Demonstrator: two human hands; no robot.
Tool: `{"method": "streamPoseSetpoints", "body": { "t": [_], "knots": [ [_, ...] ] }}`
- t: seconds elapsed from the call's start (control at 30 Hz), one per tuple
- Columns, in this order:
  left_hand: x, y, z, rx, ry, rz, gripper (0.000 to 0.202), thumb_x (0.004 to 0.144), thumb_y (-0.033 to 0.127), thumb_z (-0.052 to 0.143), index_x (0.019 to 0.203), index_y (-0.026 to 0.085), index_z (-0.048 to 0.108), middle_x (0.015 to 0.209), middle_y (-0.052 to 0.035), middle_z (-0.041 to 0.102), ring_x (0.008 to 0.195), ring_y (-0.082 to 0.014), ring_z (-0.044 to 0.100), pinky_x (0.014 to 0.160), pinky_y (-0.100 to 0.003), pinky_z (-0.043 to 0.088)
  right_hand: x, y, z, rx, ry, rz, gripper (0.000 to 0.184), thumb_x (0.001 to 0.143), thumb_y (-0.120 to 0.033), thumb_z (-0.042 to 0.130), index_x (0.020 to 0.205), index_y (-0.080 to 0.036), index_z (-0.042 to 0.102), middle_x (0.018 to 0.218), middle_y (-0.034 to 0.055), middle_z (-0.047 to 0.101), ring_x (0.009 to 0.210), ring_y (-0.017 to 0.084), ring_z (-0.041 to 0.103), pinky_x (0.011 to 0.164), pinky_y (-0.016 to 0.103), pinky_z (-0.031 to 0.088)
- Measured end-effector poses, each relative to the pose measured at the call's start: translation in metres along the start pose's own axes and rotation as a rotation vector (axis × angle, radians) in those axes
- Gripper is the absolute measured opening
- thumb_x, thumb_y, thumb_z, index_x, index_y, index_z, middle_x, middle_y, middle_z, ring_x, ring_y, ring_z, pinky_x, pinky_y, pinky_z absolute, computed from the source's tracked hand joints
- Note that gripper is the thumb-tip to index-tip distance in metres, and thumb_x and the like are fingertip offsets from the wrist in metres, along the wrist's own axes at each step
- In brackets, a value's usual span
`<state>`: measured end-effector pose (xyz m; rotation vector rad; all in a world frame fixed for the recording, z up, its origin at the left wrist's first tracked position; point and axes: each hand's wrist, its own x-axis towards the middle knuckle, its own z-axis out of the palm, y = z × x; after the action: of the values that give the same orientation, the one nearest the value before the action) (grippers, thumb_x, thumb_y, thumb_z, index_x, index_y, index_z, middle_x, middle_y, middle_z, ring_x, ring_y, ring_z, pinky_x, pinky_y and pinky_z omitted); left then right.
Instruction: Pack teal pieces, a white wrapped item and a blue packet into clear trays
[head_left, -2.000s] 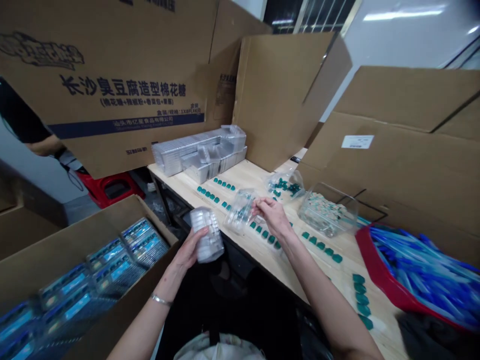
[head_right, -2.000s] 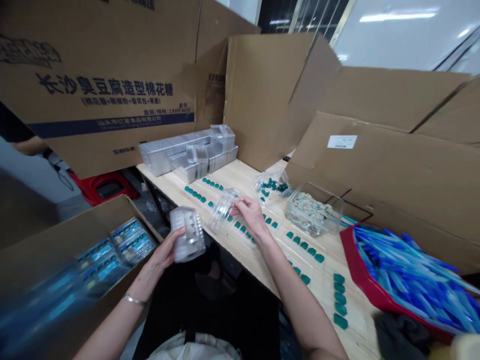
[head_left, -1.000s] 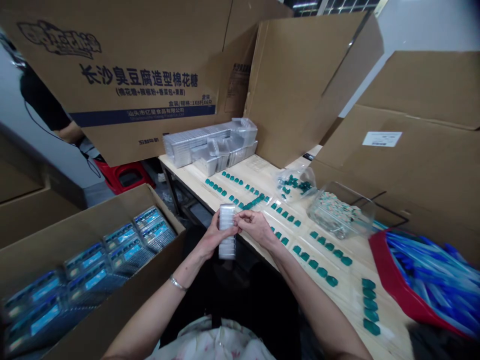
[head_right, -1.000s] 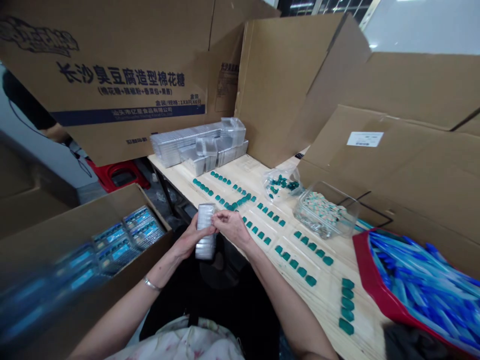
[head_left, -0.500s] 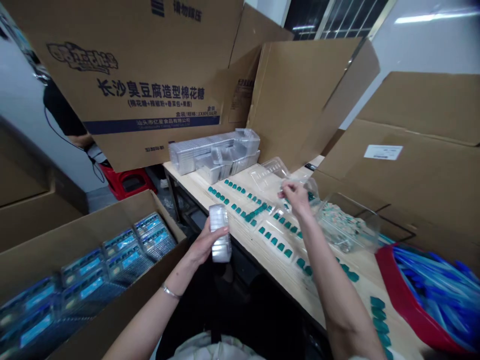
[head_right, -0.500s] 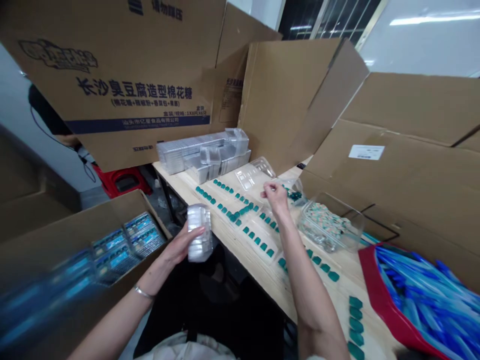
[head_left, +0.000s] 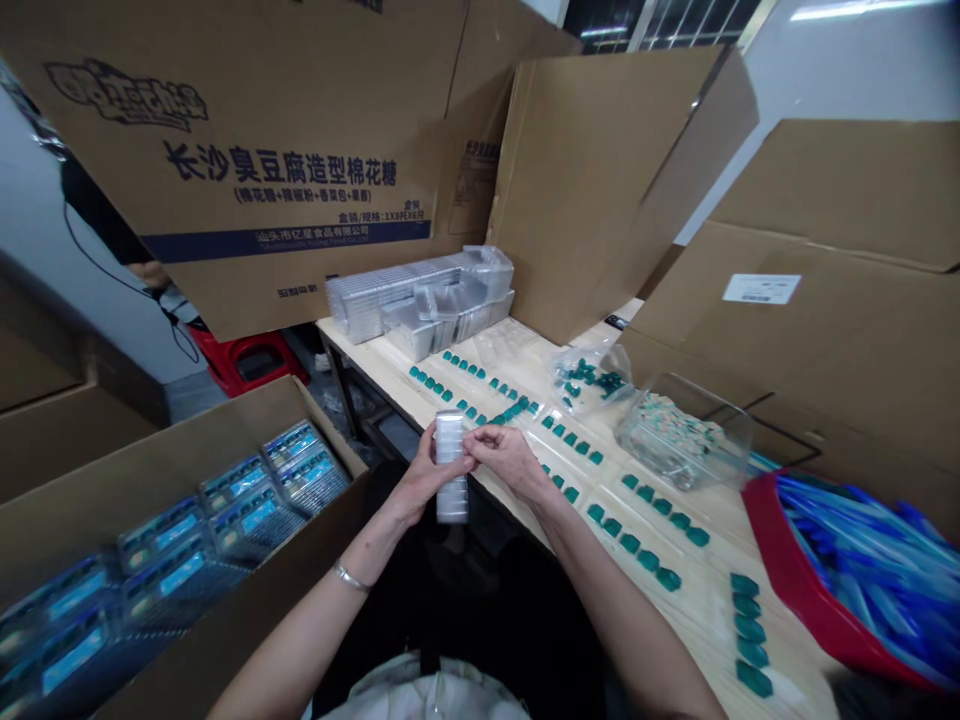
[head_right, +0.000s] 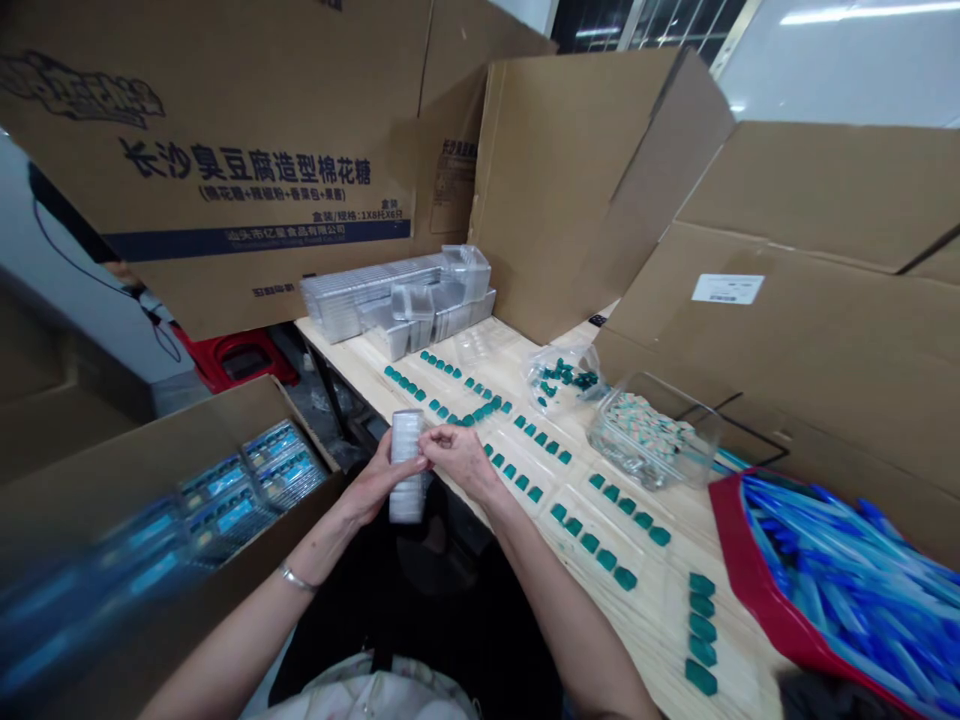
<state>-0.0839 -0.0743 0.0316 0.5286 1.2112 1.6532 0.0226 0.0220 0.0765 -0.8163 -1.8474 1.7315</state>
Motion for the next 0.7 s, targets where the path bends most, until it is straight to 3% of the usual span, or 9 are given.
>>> {"method": "streamPoseSetpoints", "body": {
  "t": [0.23,0.47,0.6,0.7],
  "knots": [
    [-0.004,0.001,-0.005,-0.139,-0.098,-0.035,0.066,0.066,0.028,0.074,0.124,0.016,0.046,0.103,-0.0114,0.065,0.089,-0.0220,0.062,0.083,-0.036,0.044,-0.002,0.006,-0.005,0.116,0.030,-0.003,0.015,0.063,-0.029,0.067,0.066,-0.015,0.062,0.054,-0.0014,0.060,0.049,0.010,0.054,0.052,0.023,0.046],
    [0.000,0.022,-0.010,-0.249,-0.089,-0.035,0.064,0.069,0.025,0.071,0.128,0.022,0.045,0.106,-0.0082,0.065,0.090,-0.0222,0.063,0.085,-0.038,0.046,0.022,-0.012,-0.032,0.083,-0.064,-0.093,0.013,0.068,-0.027,0.064,0.066,-0.015,0.064,0.055,-0.0012,0.060,0.049,0.008,0.051,0.053,0.021,0.042],
    [0.011,0.036,-0.014,-0.310,-0.038,-0.063,0.053,0.070,0.028,0.070,0.119,0.018,0.052,0.096,-0.0078,0.067,0.082,-0.0208,0.064,0.083,-0.038,0.048,0.058,-0.034,-0.073,0.086,-0.043,-0.172,0.010,0.065,-0.023,0.062,0.060,-0.015,0.062,0.054,-0.0016,0.058,0.050,0.007,0.050,0.051,0.018,0.041],
    [0.012,0.040,-0.014,-0.280,-0.051,-0.030,0.055,0.069,0.026,0.071,0.120,0.021,0.050,0.097,-0.0064,0.066,0.082,-0.0197,0.064,0.082,-0.038,0.048,0.085,-0.047,-0.116,0.111,0.163,-0.243,0.014,0.064,-0.029,0.065,0.064,-0.015,0.062,0.062,-0.0006,0.060,0.056,0.008,0.054,0.058,0.019,0.046]
  ]
}}
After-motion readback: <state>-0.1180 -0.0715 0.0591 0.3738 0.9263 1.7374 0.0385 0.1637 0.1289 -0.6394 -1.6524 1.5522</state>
